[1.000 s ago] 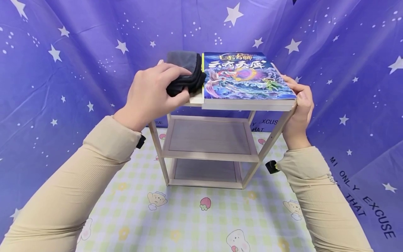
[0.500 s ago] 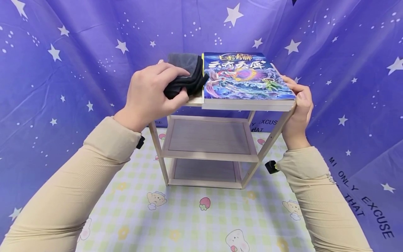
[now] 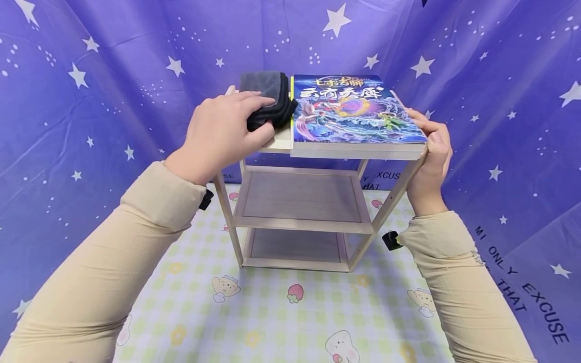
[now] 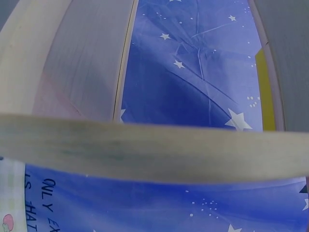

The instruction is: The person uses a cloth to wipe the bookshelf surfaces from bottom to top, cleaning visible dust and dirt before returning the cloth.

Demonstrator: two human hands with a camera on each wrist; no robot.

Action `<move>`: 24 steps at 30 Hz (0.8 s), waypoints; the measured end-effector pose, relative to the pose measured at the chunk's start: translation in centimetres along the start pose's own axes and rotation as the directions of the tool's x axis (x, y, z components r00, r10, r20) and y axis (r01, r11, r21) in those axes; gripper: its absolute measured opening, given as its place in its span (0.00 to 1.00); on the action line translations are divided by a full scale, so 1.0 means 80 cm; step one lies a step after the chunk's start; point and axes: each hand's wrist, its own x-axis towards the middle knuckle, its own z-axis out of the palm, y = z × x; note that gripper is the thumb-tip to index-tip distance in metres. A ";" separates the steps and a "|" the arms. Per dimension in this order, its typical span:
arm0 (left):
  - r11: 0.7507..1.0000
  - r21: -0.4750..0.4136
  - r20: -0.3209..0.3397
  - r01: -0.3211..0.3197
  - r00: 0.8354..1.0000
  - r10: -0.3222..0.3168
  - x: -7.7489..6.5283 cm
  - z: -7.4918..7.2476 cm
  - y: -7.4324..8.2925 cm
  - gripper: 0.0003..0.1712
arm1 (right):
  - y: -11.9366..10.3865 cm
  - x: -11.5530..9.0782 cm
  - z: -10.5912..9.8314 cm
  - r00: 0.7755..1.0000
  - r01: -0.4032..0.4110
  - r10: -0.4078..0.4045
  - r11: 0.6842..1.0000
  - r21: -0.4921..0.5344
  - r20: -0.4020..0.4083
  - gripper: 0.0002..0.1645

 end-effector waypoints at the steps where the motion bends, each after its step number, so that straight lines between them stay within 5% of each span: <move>1: 1.000 0.001 0.031 0.022 0.999 -0.022 0.002 -0.001 0.000 0.27 | 0.000 0.000 0.000 1.000 -0.001 0.001 1.000 -0.003 0.000 0.20; 9: 0.988 -0.053 0.203 0.146 0.970 -0.132 0.014 -0.010 0.002 0.30 | 0.001 0.000 -0.001 1.000 -0.005 0.005 1.000 -0.009 0.000 0.20; 24: 0.980 -0.159 0.128 0.121 0.987 -0.101 0.011 -0.009 -0.005 0.28 | 0.001 -0.001 0.000 1.000 -0.005 0.005 1.000 -0.011 -0.002 0.20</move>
